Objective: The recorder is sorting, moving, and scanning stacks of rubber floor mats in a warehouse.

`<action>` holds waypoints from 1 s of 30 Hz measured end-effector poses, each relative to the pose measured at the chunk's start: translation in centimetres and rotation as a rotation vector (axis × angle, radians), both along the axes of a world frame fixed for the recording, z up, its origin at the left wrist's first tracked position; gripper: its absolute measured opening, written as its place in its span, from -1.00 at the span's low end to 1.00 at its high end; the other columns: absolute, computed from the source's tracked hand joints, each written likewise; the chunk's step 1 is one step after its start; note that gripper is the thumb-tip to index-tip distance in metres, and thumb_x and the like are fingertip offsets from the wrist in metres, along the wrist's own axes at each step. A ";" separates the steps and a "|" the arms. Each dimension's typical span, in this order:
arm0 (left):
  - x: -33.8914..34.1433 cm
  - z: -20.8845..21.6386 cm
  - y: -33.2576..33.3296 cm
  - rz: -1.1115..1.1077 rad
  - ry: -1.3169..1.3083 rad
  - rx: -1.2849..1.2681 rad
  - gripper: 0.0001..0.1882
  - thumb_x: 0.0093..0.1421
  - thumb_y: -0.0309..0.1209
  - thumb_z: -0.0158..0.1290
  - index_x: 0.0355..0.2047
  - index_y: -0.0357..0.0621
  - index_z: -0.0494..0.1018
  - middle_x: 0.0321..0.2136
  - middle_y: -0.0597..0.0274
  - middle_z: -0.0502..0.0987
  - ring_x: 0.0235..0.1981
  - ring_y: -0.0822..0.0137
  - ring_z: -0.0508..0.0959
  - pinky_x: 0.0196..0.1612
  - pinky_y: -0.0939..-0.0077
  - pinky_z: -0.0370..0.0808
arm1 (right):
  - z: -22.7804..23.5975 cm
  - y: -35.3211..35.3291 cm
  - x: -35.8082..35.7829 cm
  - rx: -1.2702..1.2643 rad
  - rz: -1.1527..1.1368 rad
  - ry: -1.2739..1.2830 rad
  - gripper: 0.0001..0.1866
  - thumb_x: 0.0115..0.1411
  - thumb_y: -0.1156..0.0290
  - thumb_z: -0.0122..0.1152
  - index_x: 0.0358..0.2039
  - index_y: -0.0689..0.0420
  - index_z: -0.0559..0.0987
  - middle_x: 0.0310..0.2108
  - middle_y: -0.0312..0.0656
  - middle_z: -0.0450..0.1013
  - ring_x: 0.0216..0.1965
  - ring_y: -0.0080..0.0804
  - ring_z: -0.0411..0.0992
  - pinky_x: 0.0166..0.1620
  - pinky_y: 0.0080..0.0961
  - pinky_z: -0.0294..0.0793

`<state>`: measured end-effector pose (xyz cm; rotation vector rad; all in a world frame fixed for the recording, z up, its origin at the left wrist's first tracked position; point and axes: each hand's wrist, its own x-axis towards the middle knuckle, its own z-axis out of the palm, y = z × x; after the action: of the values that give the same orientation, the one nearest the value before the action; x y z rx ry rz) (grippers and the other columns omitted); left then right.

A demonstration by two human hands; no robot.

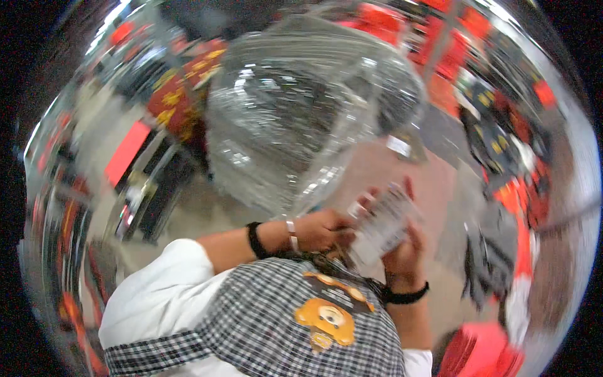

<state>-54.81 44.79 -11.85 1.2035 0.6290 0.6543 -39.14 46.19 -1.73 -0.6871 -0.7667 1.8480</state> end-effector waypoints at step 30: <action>14.2 -17.9 43.0 1.189 0.272 0.212 -0.71 0.21 -0.26 -0.07 -0.35 -0.26 0.47 -0.54 0.17 0.51 -0.52 0.41 0.46 -0.44 0.44 0.40 | -28.6 72.5 20.0 0.042 0.524 -0.409 -0.46 0.22 0.21 -0.03 0.16 0.16 0.19 0.01 -0.09 0.31 0.04 -0.28 0.29 0.14 -0.34 0.20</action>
<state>-40.60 87.82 -29.79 1.0322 1.5651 1.5814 -19.15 118.66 -30.29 -0.9145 -1.3492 2.1743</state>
